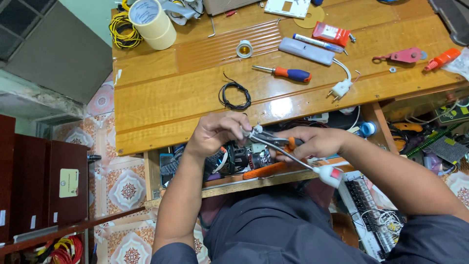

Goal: Wiring an electrical plug by stripping wires and connecting them to terminals

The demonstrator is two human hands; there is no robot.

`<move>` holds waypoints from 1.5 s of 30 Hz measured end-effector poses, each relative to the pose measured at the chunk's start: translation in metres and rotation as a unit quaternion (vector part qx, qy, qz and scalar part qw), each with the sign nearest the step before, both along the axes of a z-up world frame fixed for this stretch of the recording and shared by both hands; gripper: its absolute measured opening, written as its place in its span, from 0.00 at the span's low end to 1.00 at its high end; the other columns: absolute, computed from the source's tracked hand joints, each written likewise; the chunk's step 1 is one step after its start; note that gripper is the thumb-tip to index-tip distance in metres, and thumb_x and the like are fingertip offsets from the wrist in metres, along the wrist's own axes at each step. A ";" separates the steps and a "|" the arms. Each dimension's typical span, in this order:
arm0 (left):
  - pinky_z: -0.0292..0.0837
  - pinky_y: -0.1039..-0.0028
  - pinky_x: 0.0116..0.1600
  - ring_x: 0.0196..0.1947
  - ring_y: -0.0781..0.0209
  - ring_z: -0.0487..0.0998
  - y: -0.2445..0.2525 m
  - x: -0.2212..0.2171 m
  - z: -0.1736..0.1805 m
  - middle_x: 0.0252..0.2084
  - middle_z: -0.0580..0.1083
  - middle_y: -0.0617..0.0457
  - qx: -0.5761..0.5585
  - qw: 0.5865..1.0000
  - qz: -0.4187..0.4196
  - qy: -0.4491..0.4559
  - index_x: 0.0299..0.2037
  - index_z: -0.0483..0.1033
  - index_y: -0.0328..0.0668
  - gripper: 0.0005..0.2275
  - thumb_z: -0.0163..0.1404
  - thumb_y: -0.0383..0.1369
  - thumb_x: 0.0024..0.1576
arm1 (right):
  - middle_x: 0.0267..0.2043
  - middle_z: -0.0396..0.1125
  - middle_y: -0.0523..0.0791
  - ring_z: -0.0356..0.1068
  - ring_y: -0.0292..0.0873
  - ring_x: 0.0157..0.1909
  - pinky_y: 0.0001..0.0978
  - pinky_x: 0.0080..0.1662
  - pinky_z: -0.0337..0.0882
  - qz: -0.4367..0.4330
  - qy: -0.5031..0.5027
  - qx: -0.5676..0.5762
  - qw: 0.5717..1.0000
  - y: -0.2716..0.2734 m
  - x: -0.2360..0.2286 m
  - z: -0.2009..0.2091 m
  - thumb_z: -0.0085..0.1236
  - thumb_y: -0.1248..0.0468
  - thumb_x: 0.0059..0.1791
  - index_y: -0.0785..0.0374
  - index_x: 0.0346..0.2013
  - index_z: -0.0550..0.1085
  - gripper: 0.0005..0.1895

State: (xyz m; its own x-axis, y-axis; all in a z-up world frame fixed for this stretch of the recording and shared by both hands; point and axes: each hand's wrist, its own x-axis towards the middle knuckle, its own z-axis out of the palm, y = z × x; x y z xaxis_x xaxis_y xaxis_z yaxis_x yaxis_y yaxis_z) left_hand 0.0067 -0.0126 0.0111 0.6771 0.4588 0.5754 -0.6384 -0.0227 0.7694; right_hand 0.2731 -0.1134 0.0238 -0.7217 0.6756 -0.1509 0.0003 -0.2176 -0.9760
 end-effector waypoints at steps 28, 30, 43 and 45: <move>0.87 0.75 0.41 0.35 0.55 0.83 0.042 0.008 -0.034 0.55 0.72 0.40 -0.135 0.912 0.374 -0.103 0.54 0.71 0.31 0.13 0.55 0.27 0.62 | 0.41 0.69 0.74 0.69 0.80 0.48 0.74 0.46 0.67 -0.288 -0.303 0.232 0.878 0.002 -0.032 0.026 0.53 0.63 0.50 0.85 0.64 0.61 0.33; 0.87 0.76 0.40 0.34 0.56 0.82 0.044 0.008 -0.039 0.55 0.72 0.41 -0.137 0.912 0.375 -0.095 0.55 0.71 0.32 0.13 0.55 0.27 0.62 | 0.41 0.67 0.56 0.75 0.66 0.37 0.61 0.37 0.76 -0.215 -0.600 0.344 0.689 0.021 0.010 -0.002 0.55 0.60 0.48 0.69 0.56 0.69 0.24; 0.87 0.74 0.36 0.30 0.56 0.82 0.050 0.014 -0.061 0.50 0.73 0.38 -0.149 0.916 0.371 -0.030 0.56 0.69 0.28 0.12 0.51 0.21 0.62 | 0.43 0.70 0.51 0.70 0.57 0.48 0.53 0.43 0.70 -0.186 -0.692 0.413 0.562 0.024 0.036 -0.006 0.50 0.56 0.53 0.61 0.69 0.66 0.29; 0.87 0.74 0.36 0.30 0.58 0.82 0.047 0.012 -0.055 0.50 0.73 0.40 -0.148 0.907 0.395 -0.013 0.55 0.70 0.31 0.13 0.54 0.26 0.63 | 0.44 0.67 0.57 0.72 0.64 0.47 0.57 0.41 0.74 -0.180 -0.670 0.383 0.611 0.028 0.038 -0.001 0.52 0.58 0.52 0.65 0.71 0.60 0.34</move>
State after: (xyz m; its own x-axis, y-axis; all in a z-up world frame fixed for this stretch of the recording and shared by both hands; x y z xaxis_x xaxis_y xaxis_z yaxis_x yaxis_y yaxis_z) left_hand 0.0186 0.0345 -0.0435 0.0581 0.9315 0.3590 -0.5312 -0.2756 0.8012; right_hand 0.3111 -0.0854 0.0228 -0.0816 0.9965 0.0163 0.9962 0.0811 0.0314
